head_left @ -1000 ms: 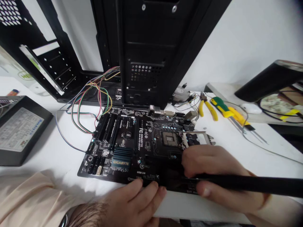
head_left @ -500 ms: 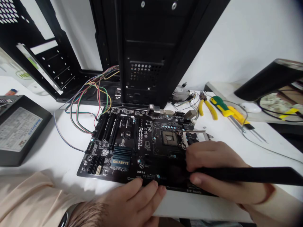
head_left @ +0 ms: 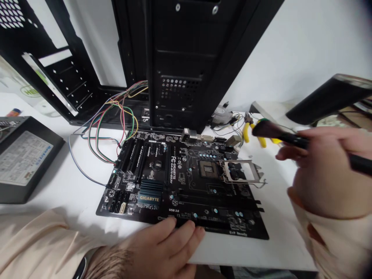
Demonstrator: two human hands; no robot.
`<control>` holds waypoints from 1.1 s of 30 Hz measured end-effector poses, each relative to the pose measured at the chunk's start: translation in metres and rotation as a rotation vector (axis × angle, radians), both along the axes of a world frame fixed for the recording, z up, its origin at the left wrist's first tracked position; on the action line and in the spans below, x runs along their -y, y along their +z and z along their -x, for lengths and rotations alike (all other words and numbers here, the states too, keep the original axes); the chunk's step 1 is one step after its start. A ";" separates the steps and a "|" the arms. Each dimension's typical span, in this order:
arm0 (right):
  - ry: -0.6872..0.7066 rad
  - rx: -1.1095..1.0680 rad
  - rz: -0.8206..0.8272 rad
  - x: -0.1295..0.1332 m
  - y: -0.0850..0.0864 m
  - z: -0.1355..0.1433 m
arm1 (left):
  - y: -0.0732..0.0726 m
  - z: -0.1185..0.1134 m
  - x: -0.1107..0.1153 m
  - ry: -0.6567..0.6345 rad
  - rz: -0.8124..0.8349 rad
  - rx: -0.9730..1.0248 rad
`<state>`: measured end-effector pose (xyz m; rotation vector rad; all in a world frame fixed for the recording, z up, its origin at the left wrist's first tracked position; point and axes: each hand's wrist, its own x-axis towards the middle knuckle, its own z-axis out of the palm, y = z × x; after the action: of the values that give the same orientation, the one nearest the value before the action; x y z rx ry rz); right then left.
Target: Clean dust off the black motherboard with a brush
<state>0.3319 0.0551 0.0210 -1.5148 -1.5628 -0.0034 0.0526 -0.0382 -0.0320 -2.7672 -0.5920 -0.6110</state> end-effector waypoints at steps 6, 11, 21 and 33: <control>0.086 -0.008 0.214 -0.002 -0.006 0.012 | -0.002 0.000 0.001 0.011 -0.016 0.006; 0.025 -0.019 0.187 -0.001 -0.003 0.012 | -0.003 0.001 0.002 0.000 0.000 0.003; -0.035 0.353 0.244 -0.004 0.005 -0.006 | -0.003 0.001 0.004 0.016 0.016 0.011; 0.080 0.140 0.335 -0.001 0.009 0.010 | -0.007 0.001 0.004 0.025 0.015 -0.008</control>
<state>0.3220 0.0562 0.0302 -1.7385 -1.8025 0.2111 0.0519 -0.0420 -0.0393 -2.7705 -0.6307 -0.5923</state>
